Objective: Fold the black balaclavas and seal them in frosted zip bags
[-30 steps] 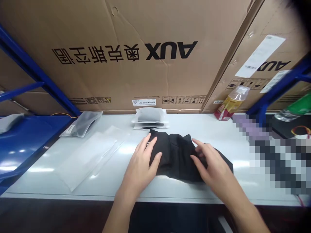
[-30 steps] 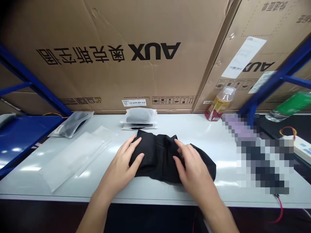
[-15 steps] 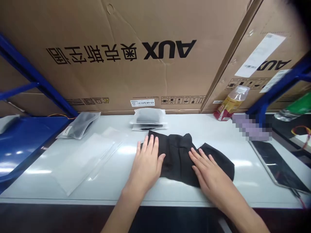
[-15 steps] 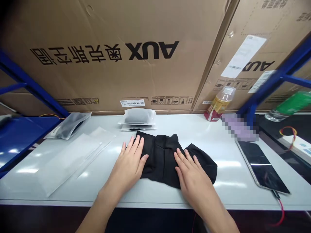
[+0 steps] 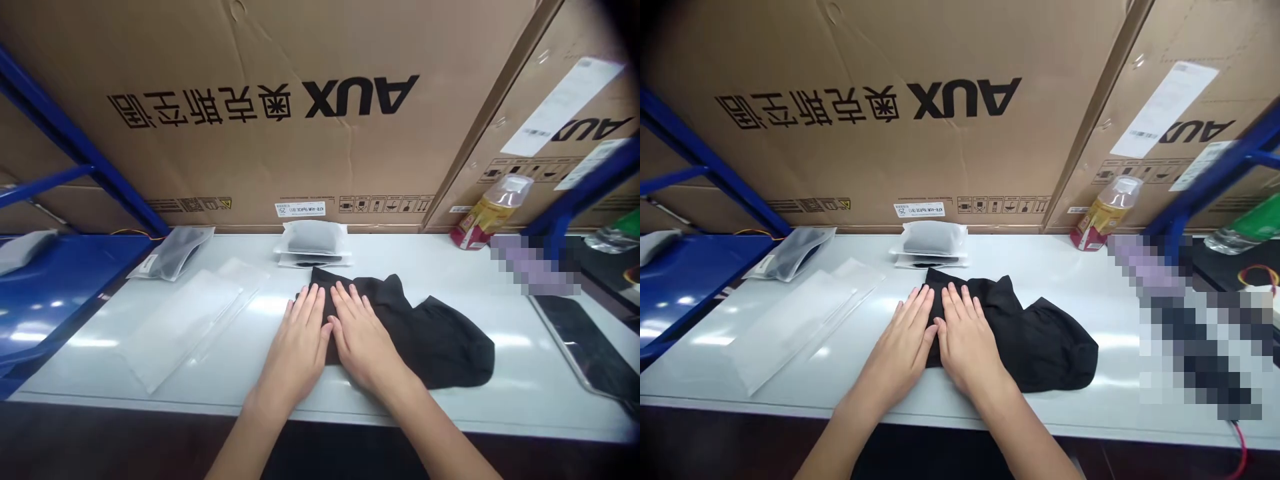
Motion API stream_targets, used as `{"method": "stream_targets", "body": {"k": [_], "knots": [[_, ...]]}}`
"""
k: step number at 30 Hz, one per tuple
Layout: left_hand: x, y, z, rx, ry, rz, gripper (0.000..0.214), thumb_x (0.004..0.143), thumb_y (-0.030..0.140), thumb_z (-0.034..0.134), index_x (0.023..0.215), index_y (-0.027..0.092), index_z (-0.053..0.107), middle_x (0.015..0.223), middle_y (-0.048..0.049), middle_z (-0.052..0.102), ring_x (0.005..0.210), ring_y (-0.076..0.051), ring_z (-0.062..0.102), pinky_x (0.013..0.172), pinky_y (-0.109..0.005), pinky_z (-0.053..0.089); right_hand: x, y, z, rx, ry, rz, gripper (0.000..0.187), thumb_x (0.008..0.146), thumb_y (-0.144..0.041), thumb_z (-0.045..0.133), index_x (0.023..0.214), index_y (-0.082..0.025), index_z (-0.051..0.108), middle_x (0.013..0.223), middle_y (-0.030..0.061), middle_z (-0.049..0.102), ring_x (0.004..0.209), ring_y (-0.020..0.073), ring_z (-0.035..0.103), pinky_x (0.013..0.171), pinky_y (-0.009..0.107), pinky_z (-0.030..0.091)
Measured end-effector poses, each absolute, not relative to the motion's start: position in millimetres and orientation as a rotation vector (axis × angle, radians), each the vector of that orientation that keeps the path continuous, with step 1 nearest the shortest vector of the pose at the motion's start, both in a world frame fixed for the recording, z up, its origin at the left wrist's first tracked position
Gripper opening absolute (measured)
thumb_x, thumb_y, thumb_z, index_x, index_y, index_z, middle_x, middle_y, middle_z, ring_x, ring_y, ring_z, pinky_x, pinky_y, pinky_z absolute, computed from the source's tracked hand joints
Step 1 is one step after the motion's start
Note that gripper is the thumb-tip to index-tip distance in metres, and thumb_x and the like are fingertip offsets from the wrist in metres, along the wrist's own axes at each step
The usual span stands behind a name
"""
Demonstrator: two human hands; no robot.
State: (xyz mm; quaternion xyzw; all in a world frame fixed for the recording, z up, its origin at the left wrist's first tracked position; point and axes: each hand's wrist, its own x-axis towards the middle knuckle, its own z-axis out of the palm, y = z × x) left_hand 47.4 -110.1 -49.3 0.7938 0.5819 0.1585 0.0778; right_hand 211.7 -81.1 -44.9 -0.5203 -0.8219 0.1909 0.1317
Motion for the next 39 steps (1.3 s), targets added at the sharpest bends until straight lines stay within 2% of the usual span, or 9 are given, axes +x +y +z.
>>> {"method": "stream_targets", "body": {"k": [6,10,16,20,26,29,32,35,39], "knots": [[43,-112,-47,2.377,1.699,0.536,0.058,0.113,0.036,0.032,0.168,0.019,0.024,0.173,-0.01,0.031,0.163,-0.026,0.021,0.132,-0.052,0.028,239,-81,-34,-1.301,-2.347,0.783,0.061,0.113,-0.044,0.028,0.169,-0.019,0.023,0.175,0.0079,0.02,0.162,0.026,0.016,0.131,0.055,0.023],[42,-116,-45,2.349,1.715,0.604,0.059,0.113,0.035,0.033,0.169,0.022,0.02,0.174,-0.0082,0.031,0.163,-0.026,0.021,0.131,-0.052,0.031,294,-84,-42,-1.3,-2.308,0.481,0.056,0.112,-0.039,0.036,0.167,-0.029,0.03,0.173,0.0065,0.029,0.161,0.0287,0.021,0.129,0.062,0.026],[45,-118,-40,2.354,1.722,0.598,0.058,0.113,0.035,0.035,0.168,0.024,0.024,0.172,-0.0076,0.036,0.162,-0.027,0.025,0.13,-0.054,0.033,361,-85,-84,-1.69,-2.277,0.214,0.057,0.111,-0.042,0.035,0.163,-0.02,0.042,0.167,0.0122,0.041,0.158,0.0346,0.031,0.123,0.064,0.037],[49,-116,-34,2.385,1.672,0.574,0.057,0.113,0.037,0.036,0.167,0.022,0.029,0.171,-0.0064,0.038,0.162,-0.026,0.026,0.131,-0.052,0.031,330,-86,-63,-1.614,-2.164,0.225,0.056,0.11,-0.039,0.034,0.158,-0.014,0.048,0.167,0.0136,0.042,0.158,0.0359,0.031,0.126,0.063,0.034],[13,-112,-23,2.387,1.781,0.611,0.053,0.113,0.036,0.032,0.165,0.026,0.035,0.169,-0.0035,0.041,0.159,-0.025,0.034,0.129,-0.048,0.034,245,-101,-10,-1.244,-2.193,0.449,0.052,0.111,-0.038,0.04,0.16,-0.024,0.046,0.17,0.005,0.037,0.16,0.0274,0.028,0.13,0.053,0.032],[-35,-111,-16,2.208,2.234,0.509,0.049,0.109,0.043,0.037,0.148,0.023,0.059,0.151,-0.0089,0.063,0.141,-0.033,0.056,0.115,-0.053,0.047,238,-104,-9,-1.23,-2.203,0.519,0.051,0.11,-0.038,0.042,0.159,-0.025,0.048,0.172,0.0043,0.034,0.161,0.0288,0.026,0.129,0.055,0.034],[-75,-116,-11,2.081,2.366,0.39,0.04,0.101,0.046,0.048,0.117,0.023,0.076,0.122,-0.012,0.077,0.111,-0.039,0.07,0.088,-0.053,0.057,249,-103,-17,-1.29,-2.165,0.561,0.048,0.11,-0.04,0.042,0.155,-0.025,0.053,0.172,0.0041,0.035,0.161,0.0294,0.025,0.127,0.055,0.037],[-93,-121,-10,2.013,2.401,0.345,0.038,0.102,0.046,0.044,0.1,0.026,0.076,0.111,-0.0087,0.077,0.102,-0.034,0.072,0.071,-0.041,0.055,257,-104,-24,-1.348,-2.134,0.601,0.047,0.11,-0.042,0.042,0.152,-0.026,0.055,0.172,0.0037,0.035,0.161,0.0296,0.026,0.125,0.055,0.039],[-101,-120,-7,1.918,2.455,0.375,0.039,0.101,0.051,0.045,0.091,0.025,0.072,0.107,-0.0073,0.076,0.101,-0.032,0.07,0.07,-0.037,0.052,257,-107,-26,-1.346,-2.124,0.604,0.044,0.11,-0.043,0.043,0.149,-0.029,0.058,0.172,0.0017,0.034,0.161,0.0296,0.026,0.126,0.055,0.039]]}}
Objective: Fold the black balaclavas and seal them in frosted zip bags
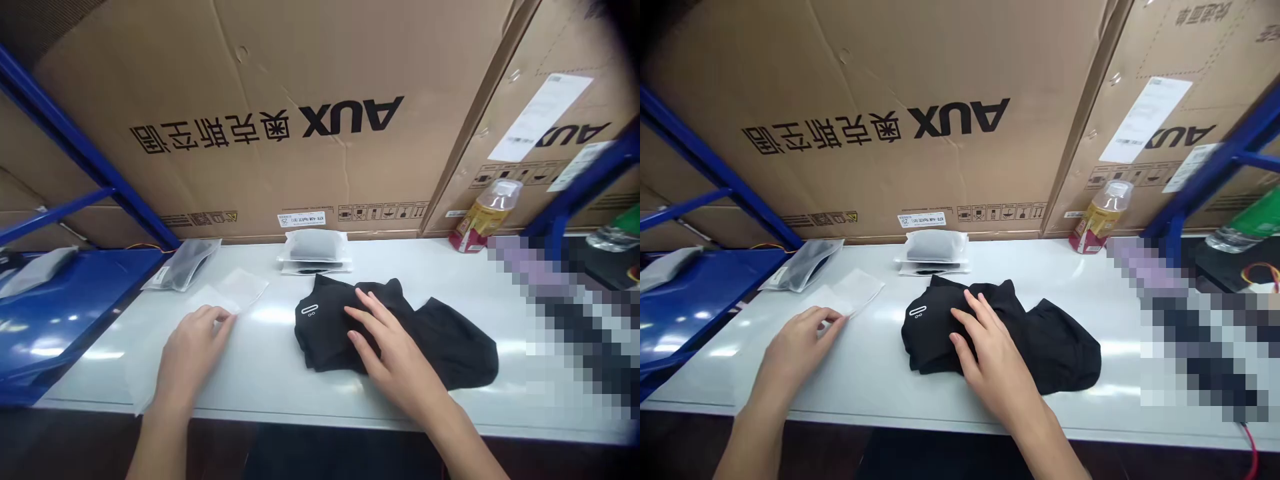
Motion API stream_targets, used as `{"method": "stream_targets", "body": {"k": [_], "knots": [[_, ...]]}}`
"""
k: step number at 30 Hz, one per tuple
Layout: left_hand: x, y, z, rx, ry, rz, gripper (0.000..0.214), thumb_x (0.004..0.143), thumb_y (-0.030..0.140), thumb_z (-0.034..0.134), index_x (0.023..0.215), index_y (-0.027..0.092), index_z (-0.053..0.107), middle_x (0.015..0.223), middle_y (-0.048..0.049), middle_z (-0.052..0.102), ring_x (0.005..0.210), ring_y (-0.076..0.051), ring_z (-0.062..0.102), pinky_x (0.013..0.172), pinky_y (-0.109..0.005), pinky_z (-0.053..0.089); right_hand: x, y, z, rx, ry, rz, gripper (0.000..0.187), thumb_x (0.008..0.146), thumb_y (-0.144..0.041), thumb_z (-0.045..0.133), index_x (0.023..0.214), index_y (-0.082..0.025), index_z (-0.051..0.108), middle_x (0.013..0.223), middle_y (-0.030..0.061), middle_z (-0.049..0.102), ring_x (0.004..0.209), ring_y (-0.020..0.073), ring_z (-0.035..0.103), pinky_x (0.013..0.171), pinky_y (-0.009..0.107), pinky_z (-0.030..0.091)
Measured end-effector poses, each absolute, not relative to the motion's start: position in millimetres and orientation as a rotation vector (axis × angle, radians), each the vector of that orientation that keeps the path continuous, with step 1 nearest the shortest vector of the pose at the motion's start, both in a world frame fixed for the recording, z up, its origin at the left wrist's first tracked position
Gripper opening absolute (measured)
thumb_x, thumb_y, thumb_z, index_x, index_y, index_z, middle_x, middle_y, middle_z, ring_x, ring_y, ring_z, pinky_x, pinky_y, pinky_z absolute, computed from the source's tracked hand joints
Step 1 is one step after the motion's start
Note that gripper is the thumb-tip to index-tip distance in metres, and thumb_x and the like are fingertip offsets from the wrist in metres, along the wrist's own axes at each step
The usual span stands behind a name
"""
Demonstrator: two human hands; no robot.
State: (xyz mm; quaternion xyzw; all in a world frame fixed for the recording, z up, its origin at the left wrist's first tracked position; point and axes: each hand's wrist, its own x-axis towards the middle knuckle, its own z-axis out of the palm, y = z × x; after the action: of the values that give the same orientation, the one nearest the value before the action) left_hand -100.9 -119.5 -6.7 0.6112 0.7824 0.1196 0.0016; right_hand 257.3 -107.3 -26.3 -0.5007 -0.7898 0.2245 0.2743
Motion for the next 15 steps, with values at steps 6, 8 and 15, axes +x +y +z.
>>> {"method": "stream_targets", "body": {"k": [6,8,15], "knots": [[-114,-122,-4,1.882,2.323,0.455,0.044,0.098,0.063,0.047,0.099,0.029,0.074,0.116,-0.0022,0.077,0.101,-0.026,0.074,0.079,-0.032,0.059,260,-108,-25,-1.347,-2.109,0.597,0.042,0.109,-0.042,0.045,0.146,-0.03,0.061,0.171,0.001,0.036,0.161,0.0307,0.027,0.125,0.056,0.04],[-128,-133,-6,1.877,2.328,0.486,0.048,0.097,0.064,0.045,0.11,0.03,0.075,0.127,-0.0043,0.076,0.116,-0.029,0.071,0.091,-0.036,0.06,263,-109,-26,-1.36,-2.106,0.596,0.042,0.109,-0.042,0.045,0.146,-0.03,0.06,0.172,0.0014,0.036,0.16,0.031,0.028,0.125,0.056,0.04],[-189,-173,-14,1.674,2.422,0.181,0.047,0.081,0.064,0.063,0.109,0.031,0.083,0.127,-0.0034,0.079,0.118,-0.039,0.073,0.097,-0.049,0.059,269,-106,-30,-1.363,-2.073,0.581,0.039,0.108,-0.04,0.048,0.143,-0.03,0.062,0.169,0.0035,0.04,0.157,0.0315,0.037,0.123,0.054,0.043]]}}
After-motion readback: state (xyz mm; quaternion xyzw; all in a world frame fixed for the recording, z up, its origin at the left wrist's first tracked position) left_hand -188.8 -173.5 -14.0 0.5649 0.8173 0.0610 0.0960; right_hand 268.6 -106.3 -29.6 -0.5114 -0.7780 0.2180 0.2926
